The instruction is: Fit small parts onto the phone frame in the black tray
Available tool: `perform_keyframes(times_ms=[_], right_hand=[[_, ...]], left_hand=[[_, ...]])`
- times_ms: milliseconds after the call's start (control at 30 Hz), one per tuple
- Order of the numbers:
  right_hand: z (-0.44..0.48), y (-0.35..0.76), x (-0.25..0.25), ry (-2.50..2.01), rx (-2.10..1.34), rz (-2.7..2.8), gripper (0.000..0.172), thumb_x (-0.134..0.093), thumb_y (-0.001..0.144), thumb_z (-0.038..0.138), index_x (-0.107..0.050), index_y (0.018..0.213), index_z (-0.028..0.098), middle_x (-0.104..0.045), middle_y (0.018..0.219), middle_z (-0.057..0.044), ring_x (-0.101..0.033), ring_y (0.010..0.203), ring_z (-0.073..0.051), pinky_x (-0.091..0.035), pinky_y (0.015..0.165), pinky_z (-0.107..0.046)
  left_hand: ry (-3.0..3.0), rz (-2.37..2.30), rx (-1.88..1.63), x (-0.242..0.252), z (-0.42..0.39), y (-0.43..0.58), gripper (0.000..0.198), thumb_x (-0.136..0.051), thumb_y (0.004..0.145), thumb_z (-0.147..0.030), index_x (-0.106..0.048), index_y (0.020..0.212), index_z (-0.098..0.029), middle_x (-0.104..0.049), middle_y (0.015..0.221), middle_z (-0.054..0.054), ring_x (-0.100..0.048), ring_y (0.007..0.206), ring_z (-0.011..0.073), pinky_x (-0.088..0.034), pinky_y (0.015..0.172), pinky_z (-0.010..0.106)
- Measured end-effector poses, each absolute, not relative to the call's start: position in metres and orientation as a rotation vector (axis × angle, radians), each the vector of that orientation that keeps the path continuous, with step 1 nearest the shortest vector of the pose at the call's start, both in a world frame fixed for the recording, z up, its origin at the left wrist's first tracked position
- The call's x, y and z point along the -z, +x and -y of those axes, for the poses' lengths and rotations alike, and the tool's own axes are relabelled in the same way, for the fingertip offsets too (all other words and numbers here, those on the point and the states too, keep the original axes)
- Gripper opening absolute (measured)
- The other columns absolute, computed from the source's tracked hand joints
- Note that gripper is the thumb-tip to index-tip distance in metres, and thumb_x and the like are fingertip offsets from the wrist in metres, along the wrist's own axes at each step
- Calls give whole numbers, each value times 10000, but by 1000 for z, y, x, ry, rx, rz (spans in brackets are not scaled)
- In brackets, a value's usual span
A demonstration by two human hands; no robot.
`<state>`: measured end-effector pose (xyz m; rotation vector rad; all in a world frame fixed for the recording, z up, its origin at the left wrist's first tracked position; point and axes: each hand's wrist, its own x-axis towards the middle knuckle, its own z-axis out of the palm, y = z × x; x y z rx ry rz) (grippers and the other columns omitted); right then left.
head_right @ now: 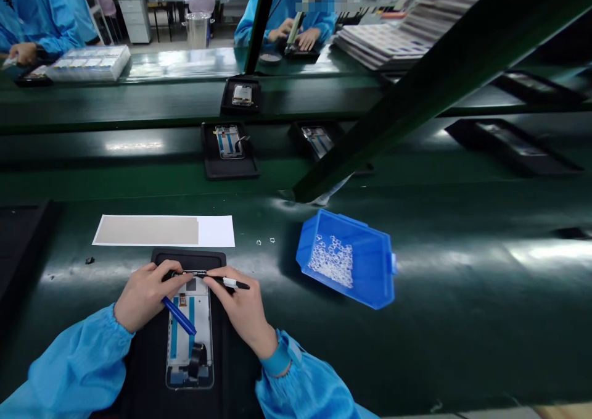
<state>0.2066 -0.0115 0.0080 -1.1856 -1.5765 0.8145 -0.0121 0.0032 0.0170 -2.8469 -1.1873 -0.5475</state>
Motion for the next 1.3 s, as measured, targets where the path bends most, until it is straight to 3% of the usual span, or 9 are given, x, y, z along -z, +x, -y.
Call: perform_keyframes(times_ms=[400, 733, 900, 1033, 1300], right_hand=[[9, 213, -12, -1157, -891, 1648, 212, -636, 958, 402, -706, 889, 214, -715, 827, -30, -682, 743, -210, -555, 675, -303], [8, 217, -10, -1196, -873, 1585, 139, -653, 929, 345, -694, 889, 218, -694, 803, -41, -666, 701, -215, -548, 636, -318], [10, 214, -6, -1140, -975, 1479, 184, -552, 1003, 344, -678, 1082, 237, -700, 884, -40, -664, 682, -179, -538, 547, -263], [13, 211, -7, -1066, -957, 1554, 236, -450, 1056, 275, -597, 1240, 285, -716, 998, -25, -673, 804, -170, -542, 621, -257], [15, 209, -7, -1073, -948, 1583, 212, -439, 1061, 267, -588, 1211, 278, -716, 994, -19, -671, 827, -181, -541, 718, -298]], left_hand=[[-2854, 1213, 568, -19, -4, -11, 390, -488, 854, -16, -631, 1149, -227, -632, 1037, 20, -471, 602, 141, -379, 563, 286], [-2864, 1246, 534, -19, -4, -11, 438, -515, 850, -21, -592, 1226, -230, -626, 1038, 17, -509, 650, 149, -396, 593, 288], [-2865, 1246, 490, -19, -4, -10, 410, -515, 837, -17, -618, 1174, -227, -618, 1029, 16, -480, 622, 138, -392, 585, 288], [-2867, 1265, 456, -20, -4, -9, 472, -507, 822, 1, -613, 1193, -271, -607, 1034, 8, -500, 633, 132, -397, 593, 282], [-2850, 1287, 334, -26, -4, -4, 475, -504, 816, 4, -635, 1163, -293, -597, 1009, 12, -530, 604, 128, -433, 588, 281]])
